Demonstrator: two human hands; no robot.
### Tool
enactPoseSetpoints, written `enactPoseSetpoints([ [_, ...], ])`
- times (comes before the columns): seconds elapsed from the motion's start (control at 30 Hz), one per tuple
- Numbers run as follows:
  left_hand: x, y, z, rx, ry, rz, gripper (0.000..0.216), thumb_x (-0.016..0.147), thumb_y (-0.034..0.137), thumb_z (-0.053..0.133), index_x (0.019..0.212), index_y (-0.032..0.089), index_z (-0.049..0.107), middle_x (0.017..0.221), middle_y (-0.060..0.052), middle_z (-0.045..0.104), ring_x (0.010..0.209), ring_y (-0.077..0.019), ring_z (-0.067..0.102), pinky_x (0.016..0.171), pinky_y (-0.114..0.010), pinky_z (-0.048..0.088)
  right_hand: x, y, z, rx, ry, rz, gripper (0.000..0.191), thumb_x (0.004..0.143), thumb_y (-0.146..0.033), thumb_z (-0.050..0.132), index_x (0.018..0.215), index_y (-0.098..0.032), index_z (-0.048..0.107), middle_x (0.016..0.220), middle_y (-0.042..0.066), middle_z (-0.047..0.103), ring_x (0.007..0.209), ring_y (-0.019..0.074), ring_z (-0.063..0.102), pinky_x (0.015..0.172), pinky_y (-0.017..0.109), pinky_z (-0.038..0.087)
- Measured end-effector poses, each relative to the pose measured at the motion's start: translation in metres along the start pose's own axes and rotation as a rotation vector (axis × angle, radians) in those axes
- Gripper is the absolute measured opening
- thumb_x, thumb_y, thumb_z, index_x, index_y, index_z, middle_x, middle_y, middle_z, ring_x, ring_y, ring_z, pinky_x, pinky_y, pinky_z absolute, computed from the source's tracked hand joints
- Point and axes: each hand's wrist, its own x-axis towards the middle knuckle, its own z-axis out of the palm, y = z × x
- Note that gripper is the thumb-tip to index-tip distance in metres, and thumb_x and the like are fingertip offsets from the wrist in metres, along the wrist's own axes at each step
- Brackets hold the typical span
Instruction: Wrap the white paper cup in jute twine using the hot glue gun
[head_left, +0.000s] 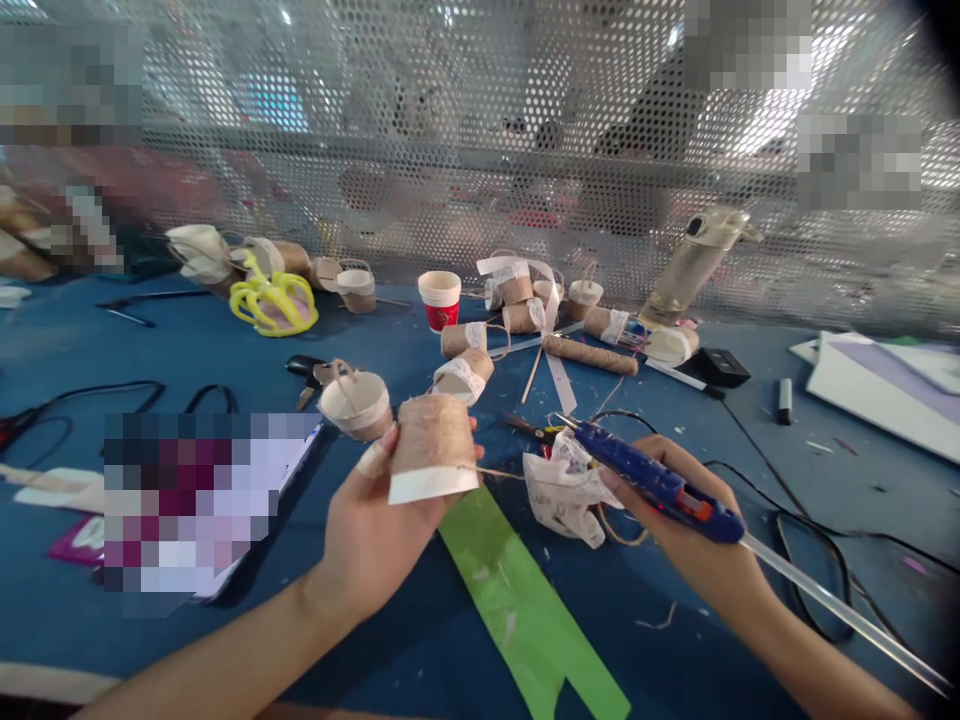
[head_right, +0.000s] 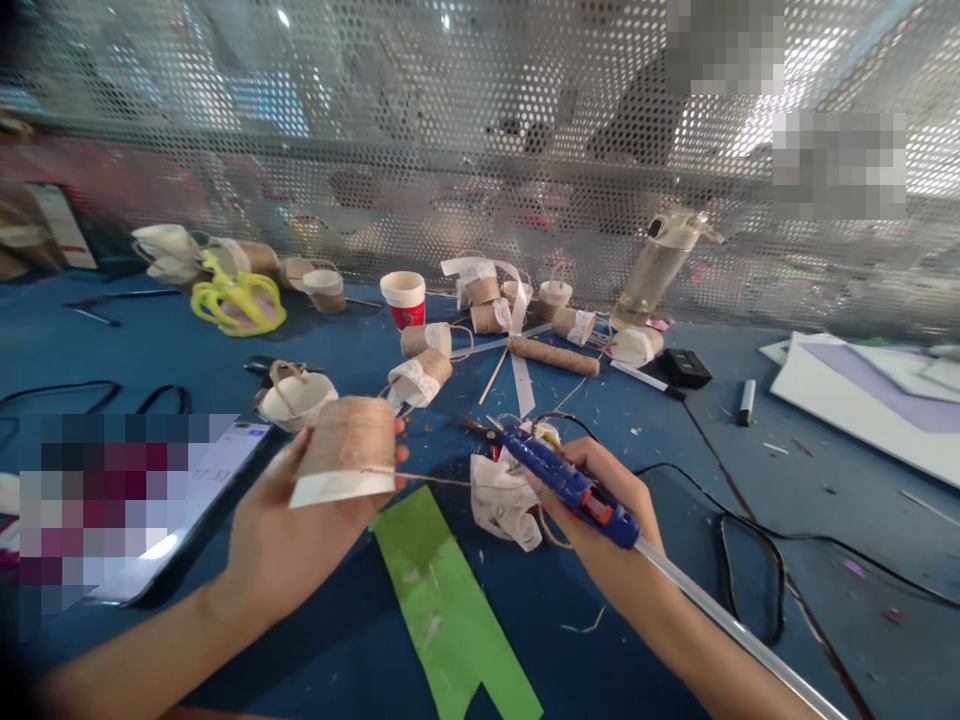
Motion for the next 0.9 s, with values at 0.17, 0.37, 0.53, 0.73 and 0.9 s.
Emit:
enactPoseSetpoints([
  [0.17, -0.003, -0.003, -0.004, 0.054, -0.034, -0.049, 0.042, 0.089, 0.040, 0.068, 0.123, 0.016, 0.070, 0.120, -0.013, 0.079, 0.097, -0.0297, 0.077, 0.086, -0.041, 0.061, -0.003, -0.004, 0.000, 0.149, -0.119, -0.096, 0.021, 0.091, -0.026, 0.069, 0.074, -0.023, 0.055, 0.073, -0.002, 0.056, 0.063, 0.0149, 0.051, 0.059, 0.028, 0.041],
  [0.37, -0.005, -0.009, -0.009, 0.248, -0.044, -0.010, 0.042, 0.091, 0.039, 0.067, 0.131, 0.028, 0.069, 0.130, -0.005, 0.074, 0.112, -0.0281, 0.070, 0.096, -0.039, 0.055, -0.014, 0.002, 0.006, 0.169, -0.278, -0.140, 0.022, 0.088, -0.019, 0.064, 0.073, -0.024, 0.048, 0.070, -0.003, 0.053, 0.062, 0.0149, 0.047, 0.059, 0.029, 0.037],
  [0.53, -0.007, -0.007, -0.005, 0.324, -0.073, 0.008, 0.050, 0.090, 0.040, 0.068, 0.139, 0.033, 0.064, 0.132, -0.004, 0.073, 0.115, -0.0282, 0.068, 0.094, -0.039, 0.056, -0.018, 0.006, 0.007, 0.171, -0.310, -0.151, 0.025, 0.081, -0.012, 0.063, 0.073, -0.024, 0.043, 0.071, -0.005, 0.049, 0.062, 0.0134, 0.043, 0.058, 0.027, 0.033],
  [0.73, -0.006, -0.007, 0.002, 0.373, -0.072, 0.029, 0.046, 0.083, 0.042, 0.077, 0.129, 0.035, 0.072, 0.130, -0.002, 0.074, 0.116, -0.0271, 0.066, 0.090, -0.034, 0.056, -0.018, -0.003, 0.006, 0.073, -0.296, -0.305, 0.024, 0.081, -0.019, 0.065, 0.073, -0.024, 0.043, 0.068, -0.005, 0.047, 0.058, 0.0113, 0.042, 0.053, 0.025, 0.032],
  [0.9, -0.007, -0.010, 0.001, 0.425, -0.053, 0.070, 0.051, 0.080, 0.042, 0.081, 0.130, 0.035, 0.072, 0.133, -0.003, 0.072, 0.129, -0.0333, 0.059, 0.094, -0.037, 0.052, -0.021, -0.003, 0.008, 0.005, -0.268, -0.369, 0.023, 0.082, -0.015, 0.062, 0.075, -0.024, 0.042, 0.070, -0.004, 0.045, 0.059, 0.0119, 0.045, 0.054, 0.024, 0.033],
])
